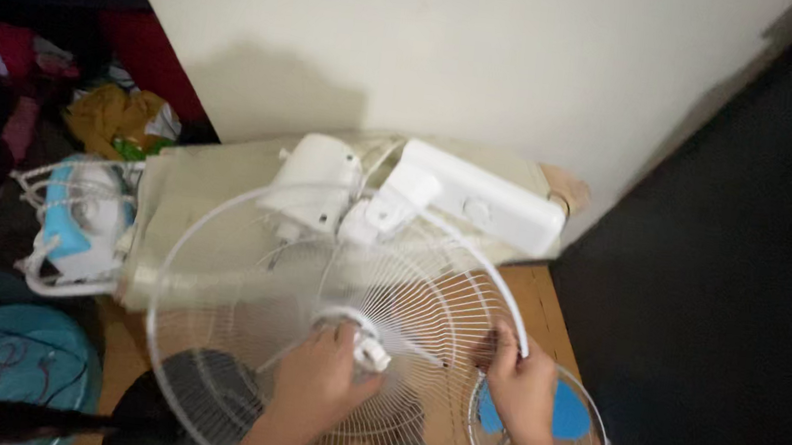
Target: The person disassembles a standing electric fan by hand. They remove the front grille, then the blue fan blades, and finally detach the motor housing from the stand, placing the parts on the floor and an ironing board.
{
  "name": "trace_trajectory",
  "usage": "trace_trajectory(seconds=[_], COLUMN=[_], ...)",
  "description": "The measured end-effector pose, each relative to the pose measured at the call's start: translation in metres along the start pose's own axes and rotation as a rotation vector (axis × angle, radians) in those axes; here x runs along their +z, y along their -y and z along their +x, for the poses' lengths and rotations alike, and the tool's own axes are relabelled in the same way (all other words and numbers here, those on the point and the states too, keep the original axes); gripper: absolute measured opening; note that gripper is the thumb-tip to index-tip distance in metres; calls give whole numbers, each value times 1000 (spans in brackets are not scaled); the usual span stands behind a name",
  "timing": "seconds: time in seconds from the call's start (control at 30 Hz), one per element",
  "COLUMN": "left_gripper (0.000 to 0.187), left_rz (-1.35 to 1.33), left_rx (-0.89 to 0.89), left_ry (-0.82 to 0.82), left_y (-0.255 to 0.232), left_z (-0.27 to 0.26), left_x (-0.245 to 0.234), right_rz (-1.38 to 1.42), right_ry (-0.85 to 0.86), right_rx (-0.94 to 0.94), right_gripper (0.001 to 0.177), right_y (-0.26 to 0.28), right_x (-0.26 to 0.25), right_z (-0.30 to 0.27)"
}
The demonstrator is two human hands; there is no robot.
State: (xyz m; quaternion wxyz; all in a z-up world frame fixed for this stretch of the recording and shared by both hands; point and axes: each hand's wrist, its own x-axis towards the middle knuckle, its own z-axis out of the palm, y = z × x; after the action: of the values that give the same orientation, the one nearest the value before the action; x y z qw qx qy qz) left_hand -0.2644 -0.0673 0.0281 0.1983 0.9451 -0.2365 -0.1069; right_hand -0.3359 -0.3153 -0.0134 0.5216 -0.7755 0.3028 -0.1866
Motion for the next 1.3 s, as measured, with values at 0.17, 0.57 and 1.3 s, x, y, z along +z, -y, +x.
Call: trace_trajectory(seconds=[0.17, 0.57, 1.3], left_gripper=[72, 63, 55], left_rz=[83, 131, -129], left_rx=[92, 406, 249], left_ry=[156, 234, 559], left_y=[-8, -117, -319], left_z=[-59, -153, -85], left_x=[12, 93, 481], right_rz=[-100, 259, 643], right_ry=[-107, -366, -770], right_rx=[167, 451, 893], right_gripper=[42, 48, 63], right_y=[-22, -105, -622], right_x=[-28, -143, -289], right_z=[-97, -251, -218])
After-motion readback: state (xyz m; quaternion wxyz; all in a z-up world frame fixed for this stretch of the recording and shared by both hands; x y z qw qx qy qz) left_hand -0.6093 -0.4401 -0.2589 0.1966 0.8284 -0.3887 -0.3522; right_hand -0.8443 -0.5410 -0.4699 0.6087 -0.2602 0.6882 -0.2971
